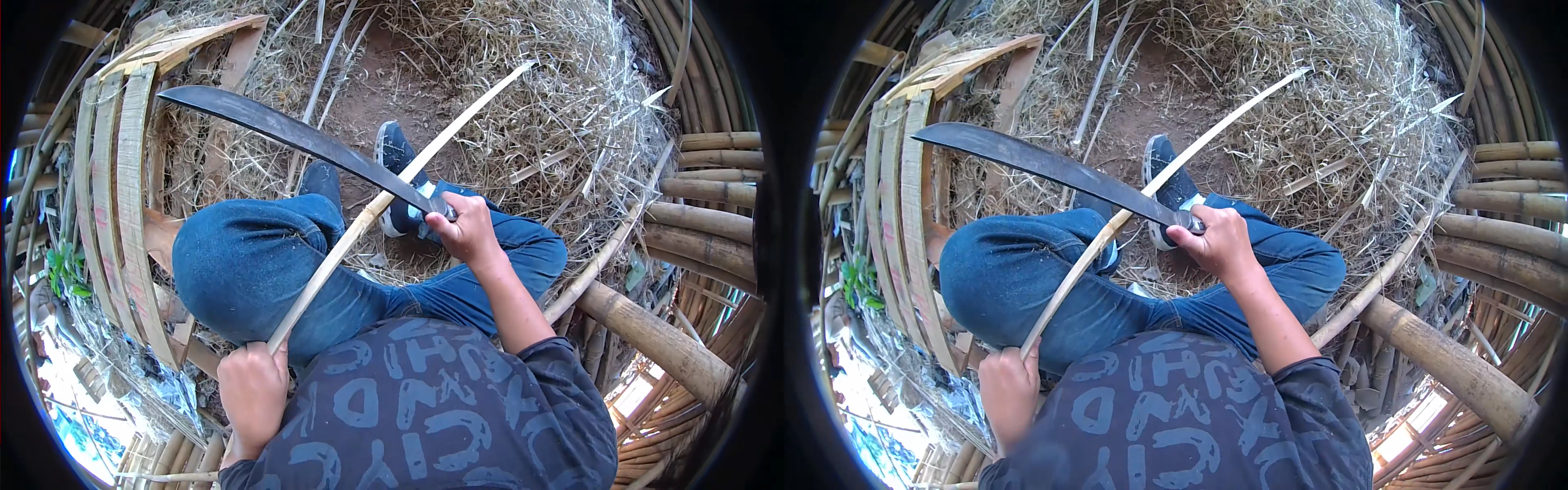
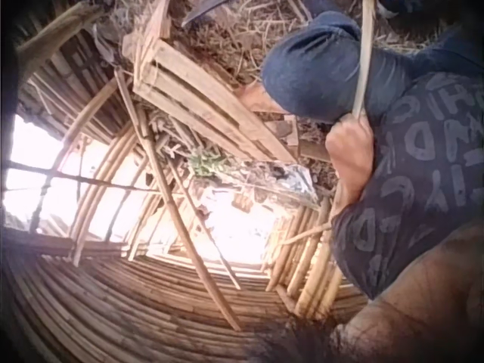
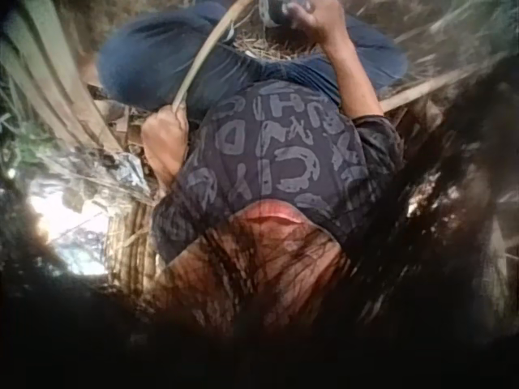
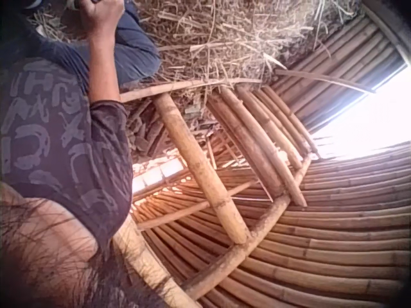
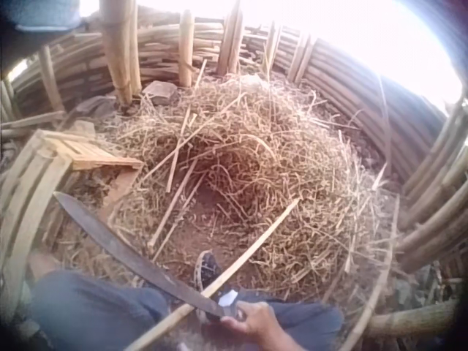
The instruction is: The person holds a bamboo strip by hand and scrapes along its surface using a machete.
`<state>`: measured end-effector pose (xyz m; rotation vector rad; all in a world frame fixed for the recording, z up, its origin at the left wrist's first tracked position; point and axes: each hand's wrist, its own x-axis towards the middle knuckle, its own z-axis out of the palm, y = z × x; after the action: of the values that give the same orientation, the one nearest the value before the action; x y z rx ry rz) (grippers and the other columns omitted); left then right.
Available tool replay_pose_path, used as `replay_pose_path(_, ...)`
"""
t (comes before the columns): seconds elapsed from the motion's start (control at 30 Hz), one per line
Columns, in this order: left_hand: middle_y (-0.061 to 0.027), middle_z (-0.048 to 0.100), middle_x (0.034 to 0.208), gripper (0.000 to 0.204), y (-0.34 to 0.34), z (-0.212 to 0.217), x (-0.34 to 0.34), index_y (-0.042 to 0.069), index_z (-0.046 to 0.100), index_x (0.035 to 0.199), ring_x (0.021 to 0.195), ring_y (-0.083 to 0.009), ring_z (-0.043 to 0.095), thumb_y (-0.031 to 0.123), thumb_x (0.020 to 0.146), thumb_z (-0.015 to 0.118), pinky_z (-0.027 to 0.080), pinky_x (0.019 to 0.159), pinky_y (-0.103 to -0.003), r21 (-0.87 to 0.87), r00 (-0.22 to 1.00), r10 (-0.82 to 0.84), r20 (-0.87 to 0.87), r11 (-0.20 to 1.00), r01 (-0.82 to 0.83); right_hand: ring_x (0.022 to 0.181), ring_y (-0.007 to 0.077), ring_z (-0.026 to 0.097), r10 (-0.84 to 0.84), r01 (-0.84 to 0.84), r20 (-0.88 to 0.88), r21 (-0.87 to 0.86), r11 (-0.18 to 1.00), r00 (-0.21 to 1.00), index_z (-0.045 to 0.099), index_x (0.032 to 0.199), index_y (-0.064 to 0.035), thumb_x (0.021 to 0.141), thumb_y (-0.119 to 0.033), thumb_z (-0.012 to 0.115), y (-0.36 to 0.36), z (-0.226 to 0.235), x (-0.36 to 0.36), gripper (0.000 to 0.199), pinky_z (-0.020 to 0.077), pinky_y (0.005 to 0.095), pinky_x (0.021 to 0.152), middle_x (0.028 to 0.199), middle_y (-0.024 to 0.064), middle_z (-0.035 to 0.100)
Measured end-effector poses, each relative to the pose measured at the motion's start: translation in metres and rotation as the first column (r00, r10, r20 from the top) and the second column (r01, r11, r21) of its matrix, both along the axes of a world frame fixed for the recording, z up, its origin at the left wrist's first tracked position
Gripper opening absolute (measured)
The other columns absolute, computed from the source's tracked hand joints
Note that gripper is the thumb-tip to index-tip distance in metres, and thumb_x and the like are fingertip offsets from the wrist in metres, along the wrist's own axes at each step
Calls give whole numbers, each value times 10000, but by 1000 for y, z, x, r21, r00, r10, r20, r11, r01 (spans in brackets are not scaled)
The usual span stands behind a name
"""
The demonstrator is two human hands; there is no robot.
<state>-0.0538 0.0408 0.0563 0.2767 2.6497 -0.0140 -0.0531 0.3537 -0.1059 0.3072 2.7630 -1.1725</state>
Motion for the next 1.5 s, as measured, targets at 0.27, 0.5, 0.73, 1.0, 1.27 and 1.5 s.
replay_pose_path(0.27, -230, 580, 581, 410, -4, 0, 1, -20, 598, 600, 562, -401, 592, 265, 893, 617, 461, 554, -468, 16, 999, 27, 31, 999, -28, 654, 416, 615, -183, 181, 9, 112, 977, 983, 600, 667, -23, 785, -767, 479, 41, -28, 2, 764, 464, 473, 574, 616, 197, 594)
replay_pose_path(0.5, -265, 549, 570, 465, -2, 0, 1, -51, 579, 560, 562, -447, 555, 276, 888, 630, 409, 532, -514, 60, 999, 50, 10, 997, -51, 491, 188, 480, -450, 459, 163, -21, 888, 878, 510, 559, 4, 872, -690, 471, 92, -35, 7, 763, 382, 381, 501, 498, 78, 488)
replay_pose_path(0.73, -269, 550, 568, 477, 2, 0, -1, -53, 586, 562, 544, -451, 556, 292, 888, 629, 414, 523, -508, 1, 999, 45, 8, 999, -45, 623, 390, 631, 10, -9, 7, -83, 996, 1000, 620, 703, -2, 853, -556, 588, -16, 14, -17, 576, 476, 443, 572, 628, 224, 601)
replay_pose_path(1.0, -224, 557, 527, 475, 4, 4, -6, -13, 582, 564, 515, -400, 586, 306, 915, 600, 457, 506, -453, -35, 999, -18, 43, 999, 19, 636, 423, 605, -89, 90, -27, 58, 994, 996, 573, 651, -17, 790, -711, 527, 50, -45, -23, 709, 467, 467, 559, 598, 218, 568)
replay_pose_path(1.27, -225, 569, 545, 492, -2, 4, -2, -8, 582, 552, 521, -392, 592, 315, 923, 589, 461, 509, -449, -19, 1000, 10, 18, 1000, -10, 707, 437, 618, -120, 116, 9, 206, 972, 993, 601, 661, -32, 775, -740, 509, 86, -55, -27, 724, 479, 502, 621, 647, 224, 603)
replay_pose_path(1.5, -224, 576, 551, 483, -1, 4, 2, -10, 599, 563, 524, -387, 598, 310, 924, 588, 467, 511, -447, 3, 1000, 6, -4, 1000, -6, 705, 430, 629, -129, 123, 4, 251, 960, 992, 628, 691, -14, 766, -775, 484, 100, -45, -17, 778, 494, 490, 635, 653, 223, 614)
